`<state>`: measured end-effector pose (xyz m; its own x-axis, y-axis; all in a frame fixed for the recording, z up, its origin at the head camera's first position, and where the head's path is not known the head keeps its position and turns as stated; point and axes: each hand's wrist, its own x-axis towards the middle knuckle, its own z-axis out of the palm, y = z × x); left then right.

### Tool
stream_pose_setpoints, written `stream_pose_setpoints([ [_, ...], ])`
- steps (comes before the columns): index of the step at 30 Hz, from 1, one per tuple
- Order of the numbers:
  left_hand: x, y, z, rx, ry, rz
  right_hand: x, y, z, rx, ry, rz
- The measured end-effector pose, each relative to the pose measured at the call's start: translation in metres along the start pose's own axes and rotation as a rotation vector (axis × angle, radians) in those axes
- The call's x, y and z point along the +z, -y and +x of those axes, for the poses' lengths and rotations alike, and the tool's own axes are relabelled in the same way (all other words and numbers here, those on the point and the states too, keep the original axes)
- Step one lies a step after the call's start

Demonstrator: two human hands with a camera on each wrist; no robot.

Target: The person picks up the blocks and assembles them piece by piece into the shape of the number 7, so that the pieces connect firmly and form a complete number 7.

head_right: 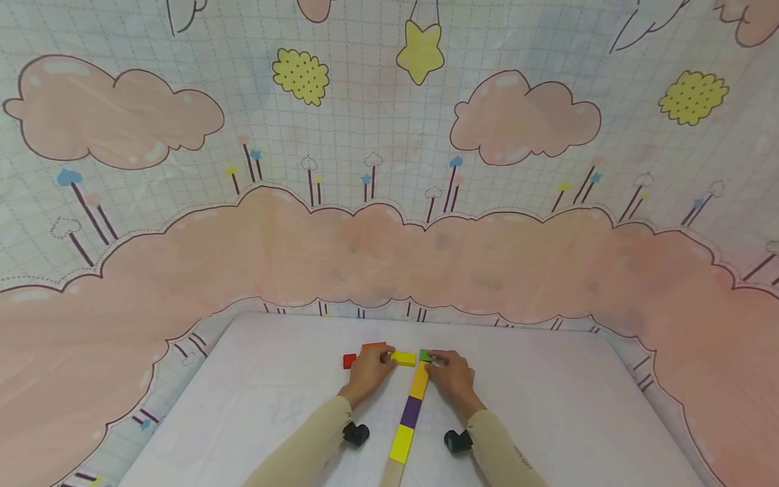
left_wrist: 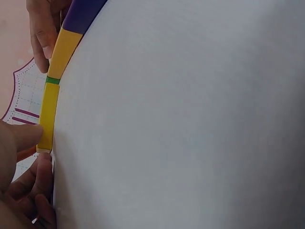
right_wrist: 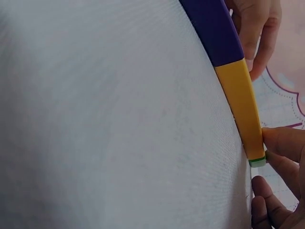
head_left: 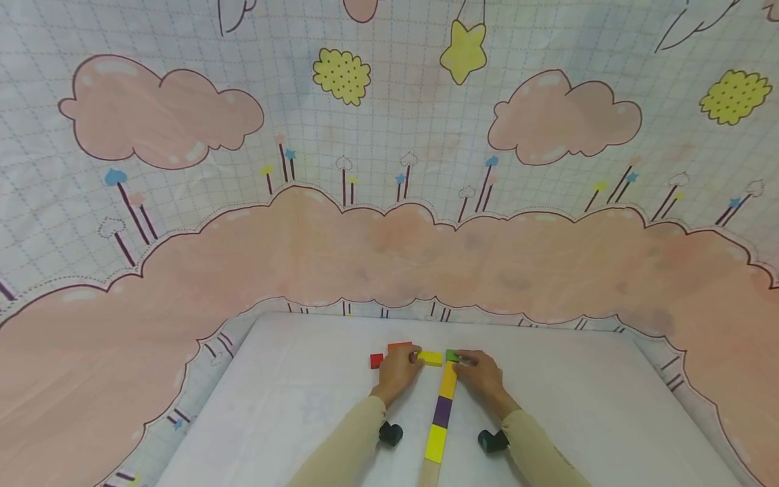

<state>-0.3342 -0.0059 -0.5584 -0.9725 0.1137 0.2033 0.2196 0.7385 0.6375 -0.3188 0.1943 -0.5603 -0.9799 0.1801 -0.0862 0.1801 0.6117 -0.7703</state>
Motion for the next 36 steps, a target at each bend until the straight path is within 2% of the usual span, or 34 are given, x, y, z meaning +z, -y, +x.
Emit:
stream_pose_setpoints([
  [5,0.001,-0.002,0.001,0.003,-0.03,0.01,0.001,0.0,0.0,0.028,-0.002,0.006],
  [18,0.009,-0.008,0.003,-0.031,-0.043,0.011,0.003,-0.002,0.0,0.041,-0.002,0.008],
  [27,0.009,-0.012,0.004,-0.069,-0.029,-0.006,0.002,-0.002,0.001,0.053,0.0,0.011],
  [36,0.006,-0.013,0.002,-0.054,-0.018,-0.002,0.001,-0.002,0.0,0.041,-0.001,0.02],
])
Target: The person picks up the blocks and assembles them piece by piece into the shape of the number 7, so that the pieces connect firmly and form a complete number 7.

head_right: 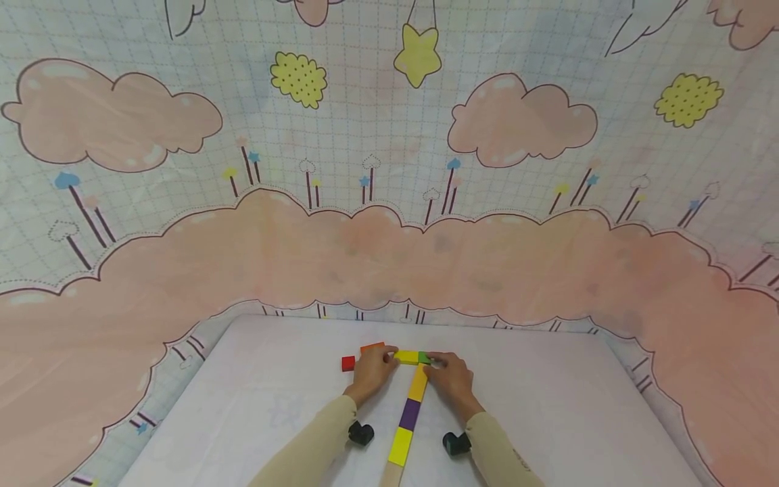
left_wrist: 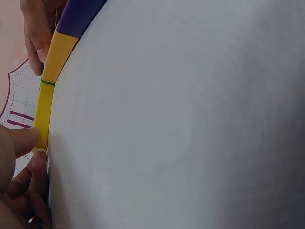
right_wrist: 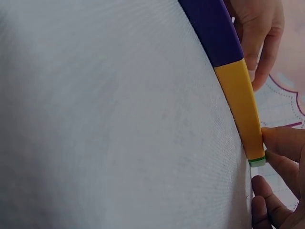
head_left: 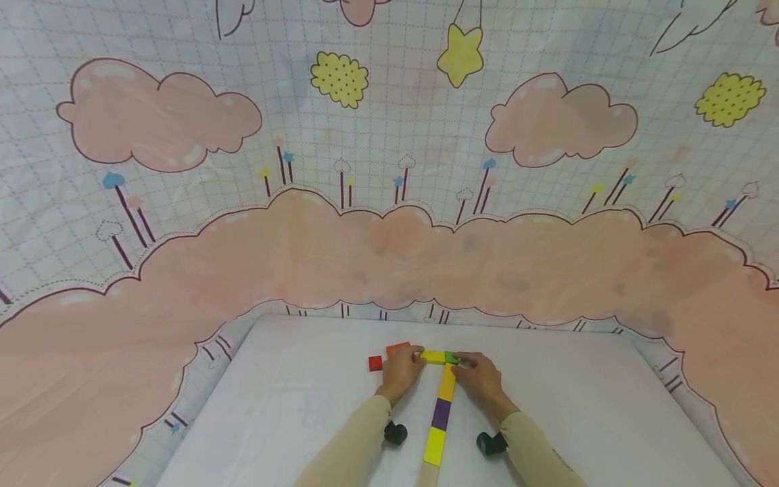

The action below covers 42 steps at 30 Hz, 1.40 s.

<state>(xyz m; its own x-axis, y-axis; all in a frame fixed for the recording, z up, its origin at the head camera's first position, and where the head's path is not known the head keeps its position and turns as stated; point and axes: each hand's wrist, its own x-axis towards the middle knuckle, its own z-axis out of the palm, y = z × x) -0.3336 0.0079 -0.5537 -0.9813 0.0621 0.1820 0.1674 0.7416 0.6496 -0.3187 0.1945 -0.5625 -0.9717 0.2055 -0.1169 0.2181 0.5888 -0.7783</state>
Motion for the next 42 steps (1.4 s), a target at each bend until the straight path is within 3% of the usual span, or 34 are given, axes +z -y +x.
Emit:
stream_pose_setpoints([
  [12,-0.002,0.0,-0.001,-0.01,0.027,0.007,0.001,0.0,-0.002,-0.011,-0.005,-0.015],
  [20,-0.004,0.003,-0.004,0.035,0.015,-0.004,0.002,0.002,-0.004,0.011,-0.002,-0.003],
  [31,-0.009,0.008,-0.008,0.013,0.035,-0.098,0.0,0.002,-0.004,-0.004,-0.007,-0.006],
  [42,-0.017,0.011,-0.016,0.043,0.059,-0.164,0.0,0.005,-0.007,-0.008,-0.012,-0.01],
])
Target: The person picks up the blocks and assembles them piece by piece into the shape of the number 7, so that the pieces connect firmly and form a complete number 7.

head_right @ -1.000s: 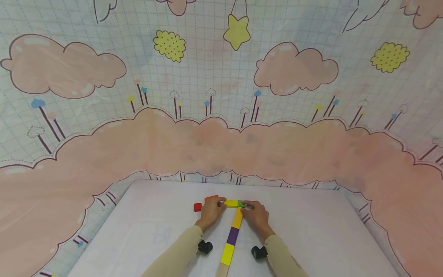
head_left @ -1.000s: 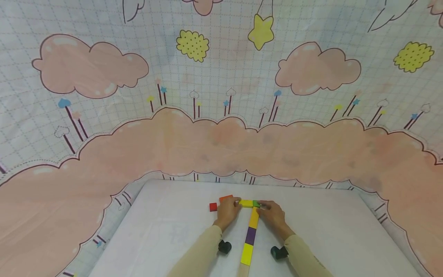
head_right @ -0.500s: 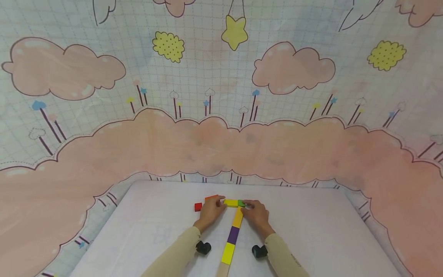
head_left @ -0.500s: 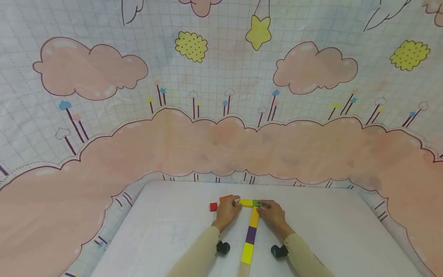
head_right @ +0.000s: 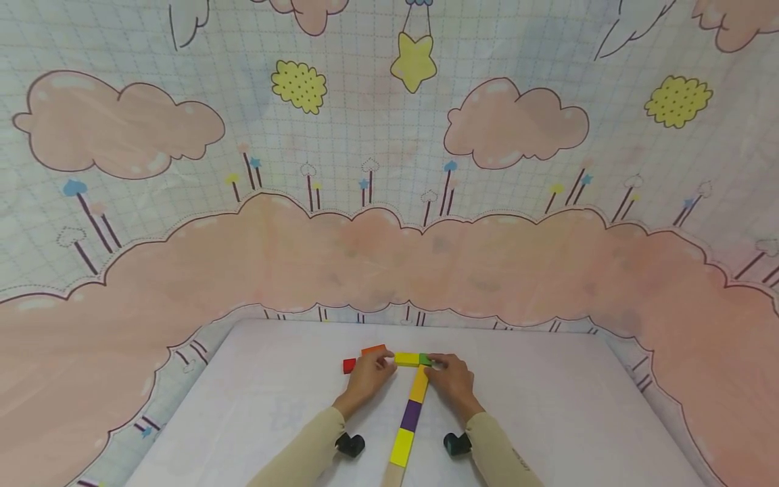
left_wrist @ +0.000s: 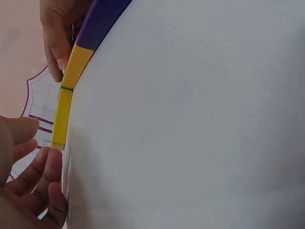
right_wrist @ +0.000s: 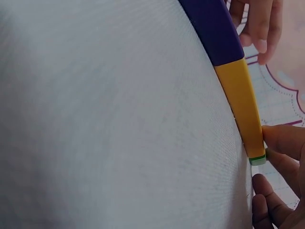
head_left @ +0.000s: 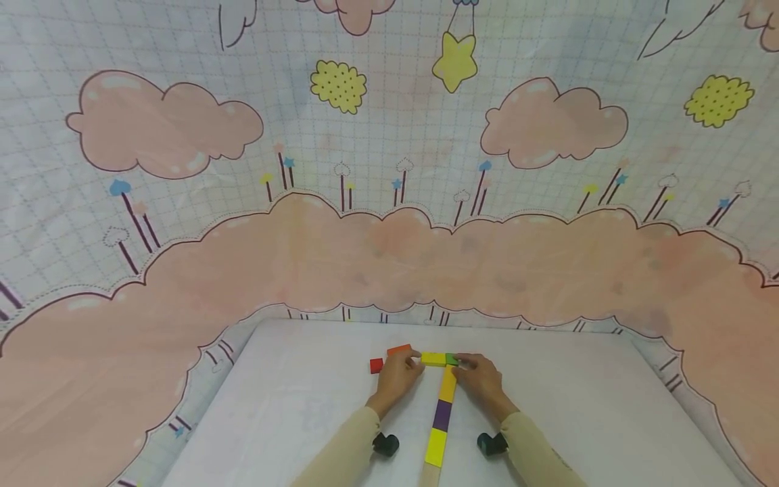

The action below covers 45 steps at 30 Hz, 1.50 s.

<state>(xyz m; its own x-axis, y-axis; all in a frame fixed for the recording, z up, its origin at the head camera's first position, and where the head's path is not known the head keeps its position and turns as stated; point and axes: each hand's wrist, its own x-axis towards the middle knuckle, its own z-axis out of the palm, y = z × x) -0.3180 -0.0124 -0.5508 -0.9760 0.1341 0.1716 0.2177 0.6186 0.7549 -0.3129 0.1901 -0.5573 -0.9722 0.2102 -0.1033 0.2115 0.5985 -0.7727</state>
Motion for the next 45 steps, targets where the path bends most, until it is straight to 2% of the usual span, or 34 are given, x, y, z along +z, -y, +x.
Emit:
stream_pose_setpoints([
  [8,-0.006,-0.003,-0.007,-0.009,0.004,-0.012,-0.001,-0.001,0.001,0.007,0.003,0.003],
  [18,-0.013,-0.004,-0.014,0.026,-0.01,0.004,0.001,-0.003,0.001,0.025,0.006,0.02],
  [21,-0.015,-0.005,-0.014,0.058,-0.031,0.005,0.001,-0.004,0.001,0.02,0.005,0.02],
  [25,-0.02,-0.005,-0.013,0.152,-0.095,0.01,0.0,-0.004,0.001,0.01,-0.003,0.013],
  [28,-0.025,-0.004,-0.011,0.179,-0.133,-0.004,0.001,-0.004,0.002,0.012,-0.005,0.015],
  [32,-0.032,-0.001,-0.005,0.158,-0.153,0.012,0.002,-0.004,0.002,0.022,0.001,0.02],
  [36,-0.037,0.004,0.003,0.11,-0.148,0.01,0.002,-0.004,0.002,0.01,-0.002,0.011],
  [39,-0.038,0.008,0.007,0.08,-0.148,-0.011,0.001,-0.003,0.002,0.005,0.0,0.014],
  [45,-0.037,0.015,0.012,0.069,-0.16,-0.004,-0.001,-0.002,0.002,0.012,0.003,0.017],
])
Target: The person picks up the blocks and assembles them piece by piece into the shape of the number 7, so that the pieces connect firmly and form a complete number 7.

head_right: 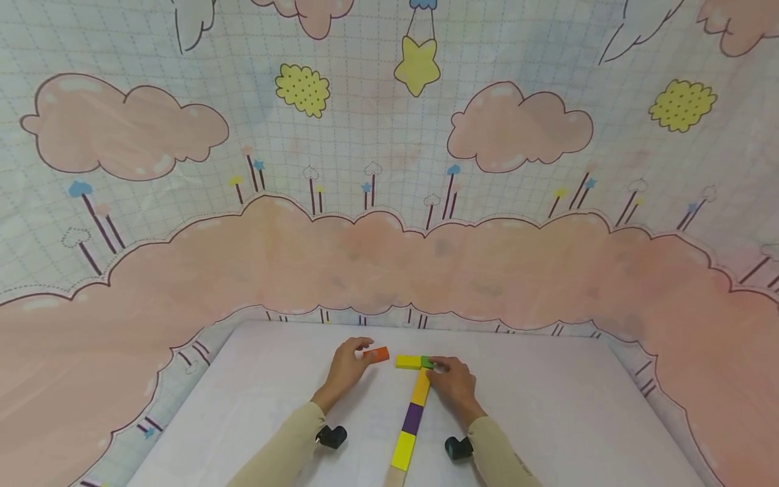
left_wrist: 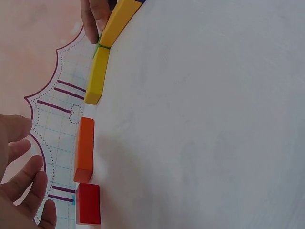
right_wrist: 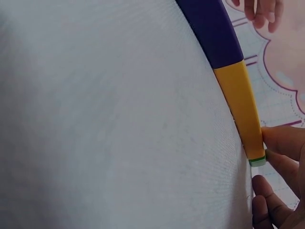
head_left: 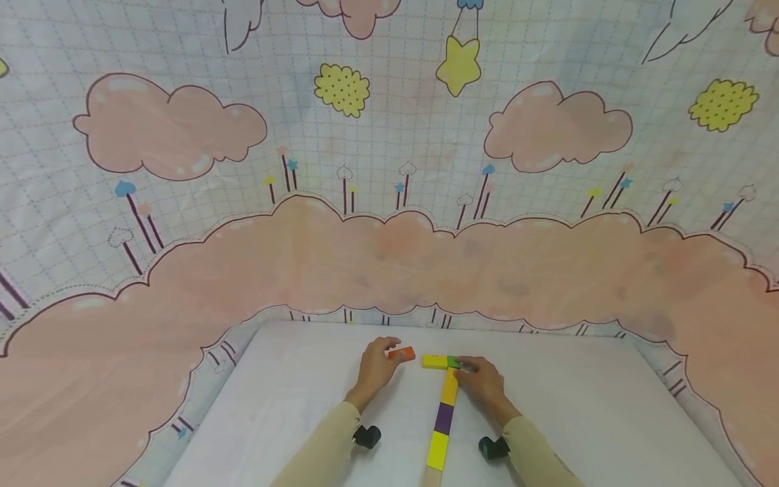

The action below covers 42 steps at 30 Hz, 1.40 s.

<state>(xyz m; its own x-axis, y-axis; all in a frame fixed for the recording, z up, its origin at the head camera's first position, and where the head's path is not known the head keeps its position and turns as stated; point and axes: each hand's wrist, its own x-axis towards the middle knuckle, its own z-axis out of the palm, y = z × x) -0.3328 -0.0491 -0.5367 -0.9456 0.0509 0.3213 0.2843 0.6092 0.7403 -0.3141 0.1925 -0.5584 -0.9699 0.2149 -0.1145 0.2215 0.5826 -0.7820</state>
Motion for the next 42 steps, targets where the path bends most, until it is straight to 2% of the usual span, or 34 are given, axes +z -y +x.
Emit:
stream_pose_setpoints([
  [10,0.001,0.003,0.0,-0.068,0.026,0.019,0.002,-0.001,0.0,-0.012,-0.008,-0.004],
  [26,0.001,0.01,-0.003,-0.002,-0.012,0.041,0.001,0.001,-0.001,-0.022,-0.005,-0.014],
  [32,0.005,0.012,-0.004,-0.049,0.001,0.057,0.005,-0.003,-0.003,-0.011,0.004,-0.028],
  [42,0.012,0.017,0.0,-0.002,0.035,0.15,0.002,-0.004,0.001,-0.027,0.001,-0.024],
])
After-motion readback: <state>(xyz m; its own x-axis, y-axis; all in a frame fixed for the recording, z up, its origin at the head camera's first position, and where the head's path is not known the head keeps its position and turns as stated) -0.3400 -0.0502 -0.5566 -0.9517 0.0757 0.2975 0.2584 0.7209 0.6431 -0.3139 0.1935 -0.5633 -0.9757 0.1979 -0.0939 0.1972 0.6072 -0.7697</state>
